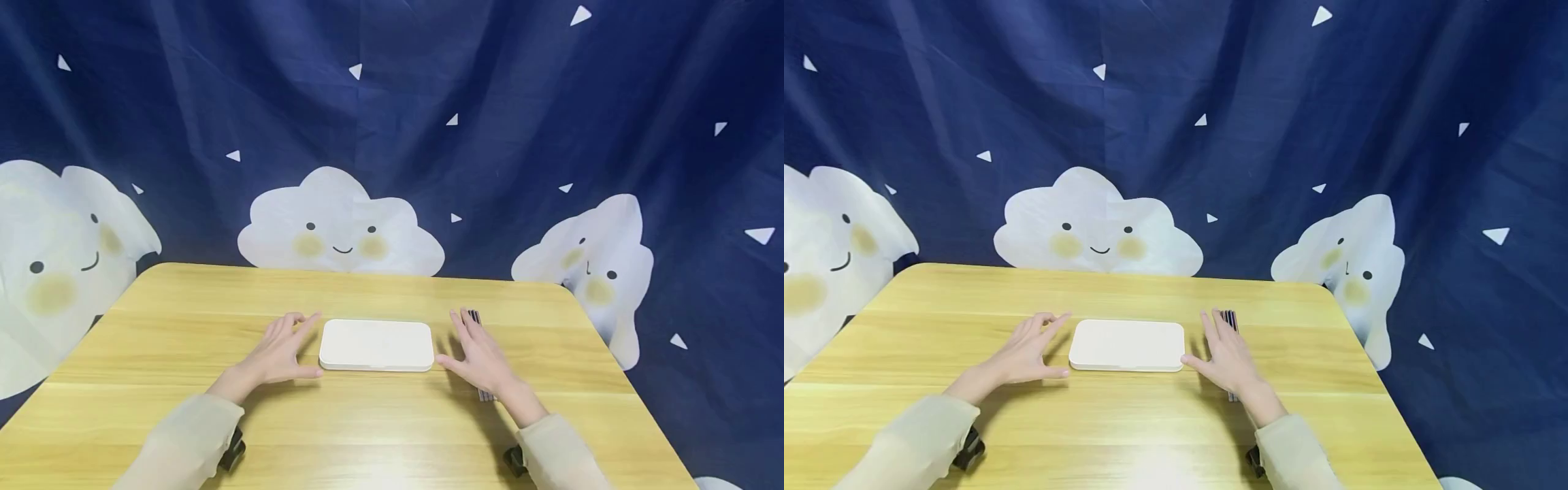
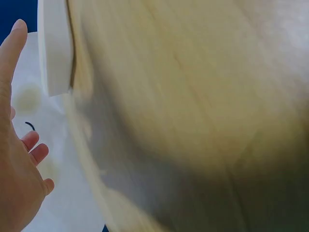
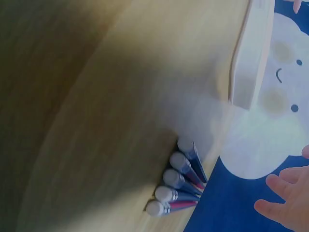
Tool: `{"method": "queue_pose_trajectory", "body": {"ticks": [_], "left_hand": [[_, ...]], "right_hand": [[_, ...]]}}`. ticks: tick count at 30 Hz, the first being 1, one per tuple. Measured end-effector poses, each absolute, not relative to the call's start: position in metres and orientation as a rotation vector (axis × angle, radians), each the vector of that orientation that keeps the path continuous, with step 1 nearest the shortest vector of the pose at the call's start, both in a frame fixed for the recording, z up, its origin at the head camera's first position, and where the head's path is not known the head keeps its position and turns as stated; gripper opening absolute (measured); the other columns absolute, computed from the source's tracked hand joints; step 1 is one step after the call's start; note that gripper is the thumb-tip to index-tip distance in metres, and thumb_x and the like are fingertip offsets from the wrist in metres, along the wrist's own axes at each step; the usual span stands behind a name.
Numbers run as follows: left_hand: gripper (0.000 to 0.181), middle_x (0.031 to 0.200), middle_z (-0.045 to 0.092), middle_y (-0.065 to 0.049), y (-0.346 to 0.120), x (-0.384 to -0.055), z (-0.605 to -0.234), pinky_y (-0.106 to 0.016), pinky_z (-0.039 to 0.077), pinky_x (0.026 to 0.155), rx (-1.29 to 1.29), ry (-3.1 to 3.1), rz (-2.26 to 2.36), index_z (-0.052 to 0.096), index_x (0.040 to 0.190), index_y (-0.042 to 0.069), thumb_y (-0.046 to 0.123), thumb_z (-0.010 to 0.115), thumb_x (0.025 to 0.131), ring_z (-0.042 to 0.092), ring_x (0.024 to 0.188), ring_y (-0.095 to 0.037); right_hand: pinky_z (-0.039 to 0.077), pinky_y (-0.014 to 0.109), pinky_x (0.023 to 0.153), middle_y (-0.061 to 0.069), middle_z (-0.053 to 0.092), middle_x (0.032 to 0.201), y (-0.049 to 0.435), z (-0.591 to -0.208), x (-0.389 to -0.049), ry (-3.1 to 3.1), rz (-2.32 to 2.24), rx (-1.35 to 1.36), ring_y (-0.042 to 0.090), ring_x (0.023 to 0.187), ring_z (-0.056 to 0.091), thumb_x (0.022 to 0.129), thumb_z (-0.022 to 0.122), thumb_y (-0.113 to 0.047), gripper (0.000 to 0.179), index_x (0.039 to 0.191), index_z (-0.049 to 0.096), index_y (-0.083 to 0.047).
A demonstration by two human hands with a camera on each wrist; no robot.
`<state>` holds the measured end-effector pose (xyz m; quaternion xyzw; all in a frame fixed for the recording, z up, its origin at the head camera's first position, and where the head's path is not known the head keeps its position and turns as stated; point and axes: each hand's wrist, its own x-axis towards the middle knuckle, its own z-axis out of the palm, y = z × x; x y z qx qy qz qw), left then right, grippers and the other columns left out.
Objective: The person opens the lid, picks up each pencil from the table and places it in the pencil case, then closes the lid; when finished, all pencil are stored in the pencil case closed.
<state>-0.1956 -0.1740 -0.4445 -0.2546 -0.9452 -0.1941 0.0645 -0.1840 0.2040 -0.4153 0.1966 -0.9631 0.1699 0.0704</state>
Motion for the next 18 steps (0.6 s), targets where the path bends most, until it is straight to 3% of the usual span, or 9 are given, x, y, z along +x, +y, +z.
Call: {"method": "queue_pose_trajectory", "body": {"ticks": [18], "left_hand": [[0.103, 0.119, 0.039, -0.017, -0.166, -0.213, -0.458, -0.056, 0.022, 0.092, -0.716, -2.938, -0.644, 0.037, 0.138, 0.014, 0.060, 0.075, 0.055, 0.038, 0.110, -0.034]], "right_hand": [[0.026, 0.057, 0.101, 0.025, 0.029, 0.142, 0.159, -0.422, -0.178, -2.985, 0.529, 0.863, 0.043, 0.124, 0.034, 0.080, 0.062, -0.050, 0.083, 0.142, 0.028, -0.006]]}}
